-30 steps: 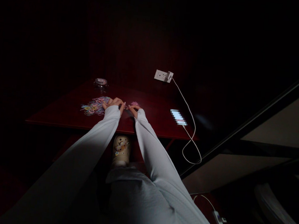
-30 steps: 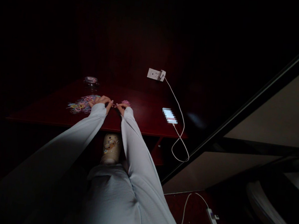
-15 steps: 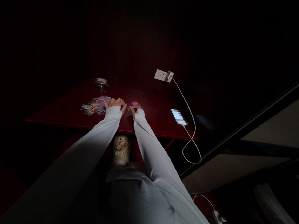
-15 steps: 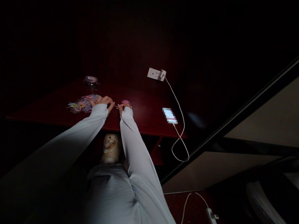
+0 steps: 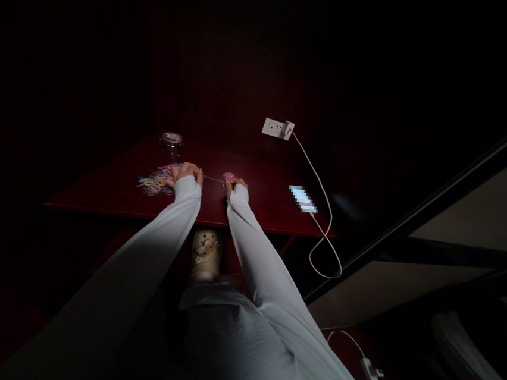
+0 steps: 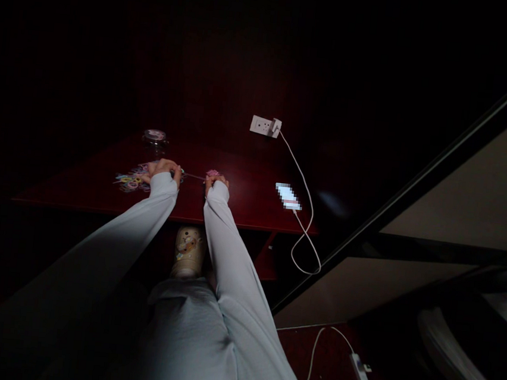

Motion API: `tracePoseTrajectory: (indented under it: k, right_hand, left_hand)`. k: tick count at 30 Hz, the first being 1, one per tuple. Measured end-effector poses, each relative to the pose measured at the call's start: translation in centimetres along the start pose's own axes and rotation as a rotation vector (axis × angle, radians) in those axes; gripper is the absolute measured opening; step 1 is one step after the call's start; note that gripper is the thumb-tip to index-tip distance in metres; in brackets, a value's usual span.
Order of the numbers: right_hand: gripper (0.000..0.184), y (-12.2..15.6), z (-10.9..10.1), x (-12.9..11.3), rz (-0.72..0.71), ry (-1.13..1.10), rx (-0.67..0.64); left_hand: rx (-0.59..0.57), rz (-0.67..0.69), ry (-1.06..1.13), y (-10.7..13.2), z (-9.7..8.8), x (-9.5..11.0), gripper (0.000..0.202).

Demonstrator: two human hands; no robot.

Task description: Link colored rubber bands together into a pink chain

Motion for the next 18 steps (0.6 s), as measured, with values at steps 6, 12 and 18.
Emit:
tracePoseTrajectory:
  k: [6,12,18]
  right_hand:
    - [0.030,0.1,-0.5,0.2,0.091,-0.008,0.082]
    - [0.029,0.1,-0.4,0.2,0.081,-0.046,0.114]
    - [0.030,0.0,-0.5,-0.7,-0.022,-0.086,-0.011]
  left_hand:
    - [0.019,-0.042,0.028,0.0,-0.6,0.1,0.031]
    - [0.015,-0.038,-0.041,0.3,-0.4,0.1,0.031]
    - [-0.235,0.338,-0.230,1.1,1.5,1.1,0.021]
Point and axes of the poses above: each hand's wrist, its own y-axis away from the middle knuckle, its own z-axis out of the palm, x = y × z, the point moved 3 cm from there along -y, towards the middle knuckle, and after that the axes turned 11 degrees about -z, right-handed, at the moved point
